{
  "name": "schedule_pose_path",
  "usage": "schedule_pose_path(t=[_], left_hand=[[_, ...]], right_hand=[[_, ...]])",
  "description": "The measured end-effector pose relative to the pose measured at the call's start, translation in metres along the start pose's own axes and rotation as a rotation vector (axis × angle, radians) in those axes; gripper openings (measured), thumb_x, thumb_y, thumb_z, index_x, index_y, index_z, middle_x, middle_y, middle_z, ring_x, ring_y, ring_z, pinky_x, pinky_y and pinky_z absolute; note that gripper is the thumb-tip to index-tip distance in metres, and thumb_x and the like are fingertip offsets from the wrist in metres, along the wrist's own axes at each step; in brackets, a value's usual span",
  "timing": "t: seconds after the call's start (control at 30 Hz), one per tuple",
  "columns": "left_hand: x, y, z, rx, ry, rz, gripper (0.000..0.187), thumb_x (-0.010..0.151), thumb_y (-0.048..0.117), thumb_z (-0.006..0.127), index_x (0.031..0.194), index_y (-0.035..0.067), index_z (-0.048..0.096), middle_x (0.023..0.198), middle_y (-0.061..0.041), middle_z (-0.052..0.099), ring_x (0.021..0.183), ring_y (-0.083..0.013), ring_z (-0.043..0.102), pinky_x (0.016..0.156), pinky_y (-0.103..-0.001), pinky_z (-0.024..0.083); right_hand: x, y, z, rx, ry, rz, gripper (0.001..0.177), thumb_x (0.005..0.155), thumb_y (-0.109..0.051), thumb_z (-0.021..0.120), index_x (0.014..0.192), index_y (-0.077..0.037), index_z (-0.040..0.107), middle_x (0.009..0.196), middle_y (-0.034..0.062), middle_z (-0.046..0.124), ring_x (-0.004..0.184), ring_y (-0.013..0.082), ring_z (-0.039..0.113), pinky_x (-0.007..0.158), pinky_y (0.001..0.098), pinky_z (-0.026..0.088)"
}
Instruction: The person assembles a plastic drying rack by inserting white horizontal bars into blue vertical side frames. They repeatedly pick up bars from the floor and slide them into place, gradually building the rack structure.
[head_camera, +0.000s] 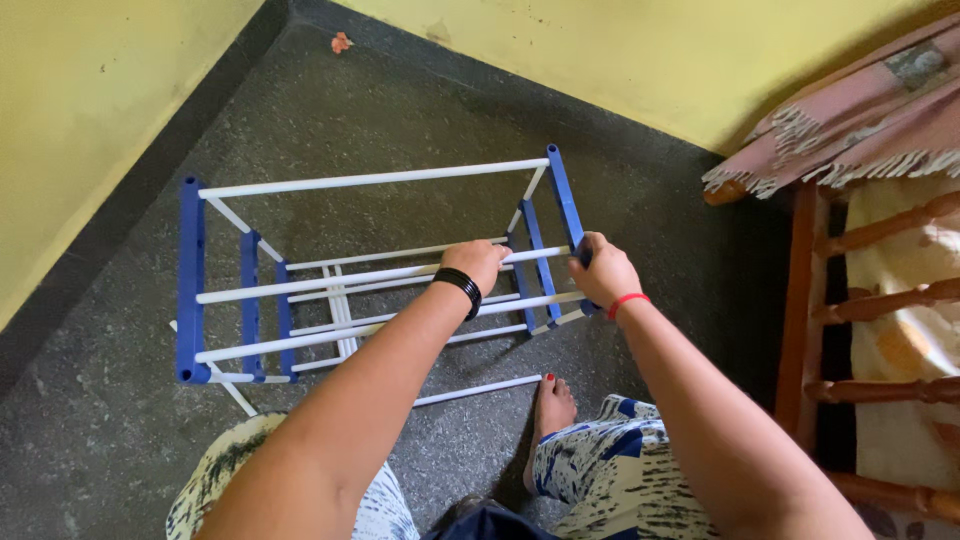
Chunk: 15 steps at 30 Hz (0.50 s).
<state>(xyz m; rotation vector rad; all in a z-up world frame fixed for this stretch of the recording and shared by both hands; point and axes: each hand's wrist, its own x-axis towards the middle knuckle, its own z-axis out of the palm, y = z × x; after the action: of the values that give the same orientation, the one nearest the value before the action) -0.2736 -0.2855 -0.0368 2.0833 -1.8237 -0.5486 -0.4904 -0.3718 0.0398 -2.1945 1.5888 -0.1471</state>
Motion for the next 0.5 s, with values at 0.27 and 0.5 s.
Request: schedule_pose_path(t=[0.27, 0.5], left_hand=[[0.005, -0.013, 0.026, 0.117, 0.082, 0.048, 0.03, 0.101, 0.024, 0.051, 0.115, 0.026, 0.077, 0.103, -0.011, 0.075, 0.1, -0.0318, 0.071, 0.086, -0.048, 0.056], [-0.003, -0.005, 0.007, 0.156, 0.014, 0.058, 0.033, 0.102, 0.021, 0.049, 0.122, 0.029, 0.074, 0.103, -0.01, 0.075, 0.102, -0.0297, 0.071, 0.086, -0.046, 0.056]], right_hand=[[0.005, -0.005, 0.012, 0.33, 0.033, 0.289, 0.035, 0.085, -0.029, 0.076, 0.111, -0.005, 0.076, 0.089, 0.0082, 0.077, 0.074, 0.0171, 0.073, 0.069, 0.0341, 0.059], [0.005, -0.011, 0.015, 0.354, 0.079, 0.341, 0.034, 0.083, -0.023, 0.081, 0.108, -0.002, 0.077, 0.085, 0.0086, 0.076, 0.071, 0.0148, 0.071, 0.067, 0.0311, 0.056]])
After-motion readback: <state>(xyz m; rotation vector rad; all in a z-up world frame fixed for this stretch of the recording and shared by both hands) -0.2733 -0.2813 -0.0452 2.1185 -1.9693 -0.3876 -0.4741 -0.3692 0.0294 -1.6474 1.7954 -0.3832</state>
